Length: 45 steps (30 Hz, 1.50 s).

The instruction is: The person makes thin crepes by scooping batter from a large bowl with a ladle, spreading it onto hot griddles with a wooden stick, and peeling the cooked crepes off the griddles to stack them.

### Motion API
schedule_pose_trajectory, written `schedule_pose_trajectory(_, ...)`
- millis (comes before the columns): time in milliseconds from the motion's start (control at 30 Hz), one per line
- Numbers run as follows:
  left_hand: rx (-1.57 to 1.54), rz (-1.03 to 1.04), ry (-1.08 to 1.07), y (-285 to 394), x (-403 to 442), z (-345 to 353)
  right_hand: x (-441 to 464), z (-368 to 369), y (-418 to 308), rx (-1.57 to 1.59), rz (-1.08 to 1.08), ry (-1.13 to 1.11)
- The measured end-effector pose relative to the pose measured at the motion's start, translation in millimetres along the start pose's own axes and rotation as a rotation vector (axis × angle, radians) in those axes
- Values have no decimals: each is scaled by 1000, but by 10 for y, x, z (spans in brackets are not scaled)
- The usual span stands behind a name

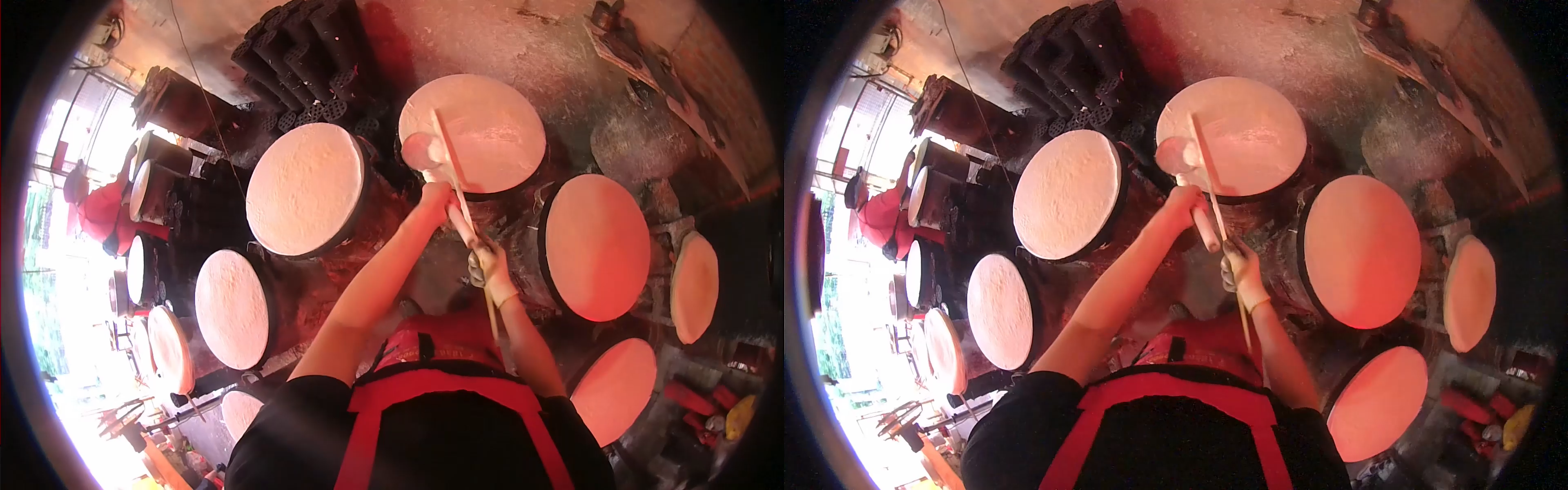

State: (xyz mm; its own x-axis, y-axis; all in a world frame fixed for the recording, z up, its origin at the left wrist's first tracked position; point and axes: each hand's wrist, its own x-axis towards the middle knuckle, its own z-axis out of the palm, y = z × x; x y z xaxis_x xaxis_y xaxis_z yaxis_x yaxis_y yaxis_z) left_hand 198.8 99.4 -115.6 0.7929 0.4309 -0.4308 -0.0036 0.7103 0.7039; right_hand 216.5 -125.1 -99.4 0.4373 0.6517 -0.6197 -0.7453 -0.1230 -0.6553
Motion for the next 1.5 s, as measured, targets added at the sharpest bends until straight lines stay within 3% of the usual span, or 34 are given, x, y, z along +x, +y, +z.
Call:
schedule_pose_trajectory(67, -945, -499, -40, 481, -263, 95, -20, -80, -249, -87, -6, 57)
schedule_pose_trajectory(100, -883, -573, -259, 745, -467, 106, -53, -106, -490, -141, -30, 110)
schedule_pose_trajectory(200, -543, -376, -180, 989, -1045, 229, 200, -540, -872, -226, -401, 393)
schedule_pose_trajectory(233, -541, -388, -136, 983, -1145, 199, 403, -724, -732, -516, -768, 414)
schedule_pose_trajectory(300, -532, -404, -55, 995, -1282, 161, 772, -949, -288, -832, -784, 405)
schedule_pose_trajectory(367, -508, -395, -37, 919, -1511, 107, 288, -532, -83, -948, -429, 217)
schedule_pose_trajectory(400, -498, -397, -22, 818, -1671, 80, -147, -203, -211, -1045, -419, 46)
schedule_pose_trajectory(500, -349, -297, 172, 519, -2120, 85, -96, -396, -391, -962, -713, 92)
schedule_pose_trajectory(600, -435, -260, 277, 250, -2430, -40, 32, -732, -653, -734, -923, 335)
schedule_pose_trajectory(633, -474, -241, 304, 170, -2470, -100, 98, -812, -574, -119, -591, 179)
schedule_pose_trajectory(700, -543, -224, 319, 93, -2481, -193, -184, -786, -260, -840, -557, 180)
schedule_pose_trajectory(767, -585, -218, 300, 78, -2508, -324, -174, -738, -36, -334, -388, 13)
schedule_pose_trajectory(833, -537, -230, 288, 226, -2588, -347, -451, -491, -247, -415, -315, -15)
schedule_pose_trajectory(867, -519, -236, 278, 295, -2625, -345, -580, -334, -479, -142, -76, -19)
schedule_pose_trajectory(933, -566, -262, 197, 416, -2673, -414, 63, -1043, -379, 316, 232, -539)
schedule_pose_trajectory(1033, -667, -303, 112, 541, -2798, -636, 255, -1325, -377, 455, 295, -693)
schedule_pose_trajectory(1133, -726, -284, 108, 637, -3025, -846, -191, -1069, -527, -1, -147, -256)
schedule_pose_trajectory(1167, -734, -258, 117, 698, -3110, -947, 242, -1250, -190, -402, -416, 185)
schedule_pose_trajectory(1233, -775, -200, 71, 780, -3279, -1133, 454, -649, 9, -1035, -746, 679)
schedule_pose_trajectory(1300, -811, -108, 115, 861, -3497, -1368, 268, 282, 171, -1276, -717, 651)
schedule_pose_trajectory(1400, -806, 38, 272, 981, -3884, -1693, -8, 1386, 255, -1241, -482, 298)
schedule_pose_trajectory(1467, -750, 120, 435, 821, -4062, -1726, 152, 1529, 396, -1265, -842, 100)
schedule_pose_trajectory(1500, -721, 162, 512, 751, -4147, -1772, 395, 1556, 475, -1209, -824, 0)
